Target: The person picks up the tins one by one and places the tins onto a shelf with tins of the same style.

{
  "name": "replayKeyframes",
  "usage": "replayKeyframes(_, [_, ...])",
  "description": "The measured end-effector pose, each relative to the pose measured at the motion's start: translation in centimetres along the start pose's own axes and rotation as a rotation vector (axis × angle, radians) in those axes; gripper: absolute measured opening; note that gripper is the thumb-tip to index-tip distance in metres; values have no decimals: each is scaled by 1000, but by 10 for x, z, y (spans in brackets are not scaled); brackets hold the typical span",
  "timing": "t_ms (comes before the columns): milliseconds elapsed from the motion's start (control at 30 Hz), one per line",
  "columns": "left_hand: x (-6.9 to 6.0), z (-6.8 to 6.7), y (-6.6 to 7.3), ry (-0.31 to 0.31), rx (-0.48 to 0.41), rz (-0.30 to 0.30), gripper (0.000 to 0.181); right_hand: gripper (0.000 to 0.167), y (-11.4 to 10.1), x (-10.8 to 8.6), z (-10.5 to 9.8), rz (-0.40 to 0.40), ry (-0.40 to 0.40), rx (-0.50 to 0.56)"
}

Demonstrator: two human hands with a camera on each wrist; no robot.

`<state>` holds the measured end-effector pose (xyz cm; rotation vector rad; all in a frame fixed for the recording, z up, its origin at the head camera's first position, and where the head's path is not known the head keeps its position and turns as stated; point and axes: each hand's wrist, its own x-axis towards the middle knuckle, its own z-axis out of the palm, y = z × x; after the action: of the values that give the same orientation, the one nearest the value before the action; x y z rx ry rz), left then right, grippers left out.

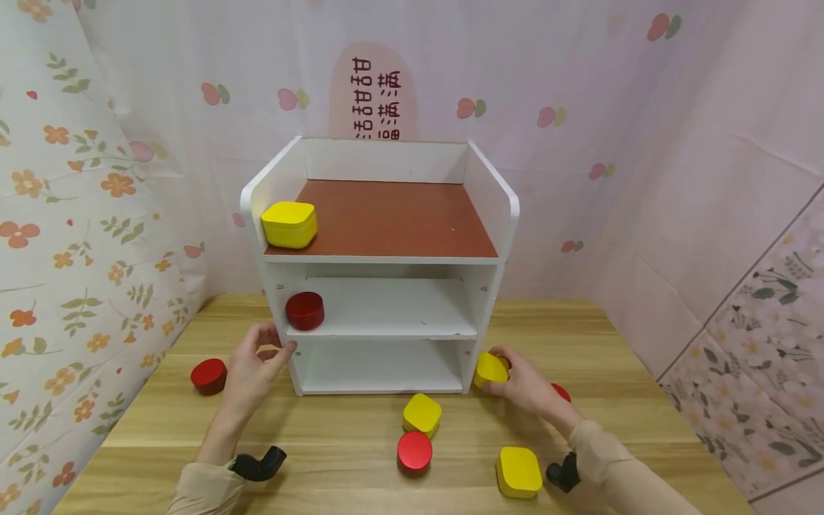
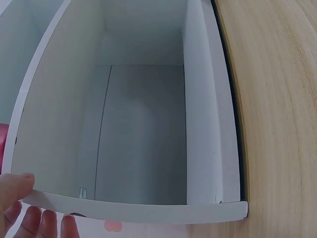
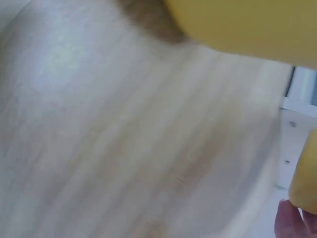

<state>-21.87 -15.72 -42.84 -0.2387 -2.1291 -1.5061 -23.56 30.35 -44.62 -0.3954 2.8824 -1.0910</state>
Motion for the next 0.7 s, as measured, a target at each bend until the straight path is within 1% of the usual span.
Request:
replayKeyframes(133, [0,0,0,-4,10,-1,31,63,-6,-4,-8,-5,34,18])
replayKeyframes(333, [1,0,0,-5,8,-6,31,67,-13,-11,-21,-27,85,-1])
replayKeyframes(500, [1,0,0,-22,-4,-7,30,69,-20,-17,-31,-39,104,-21])
replayKeyframes(700, [1,-1,-1,-19,-17,-6,30,69,-34,-28,-48,-47,114,-26])
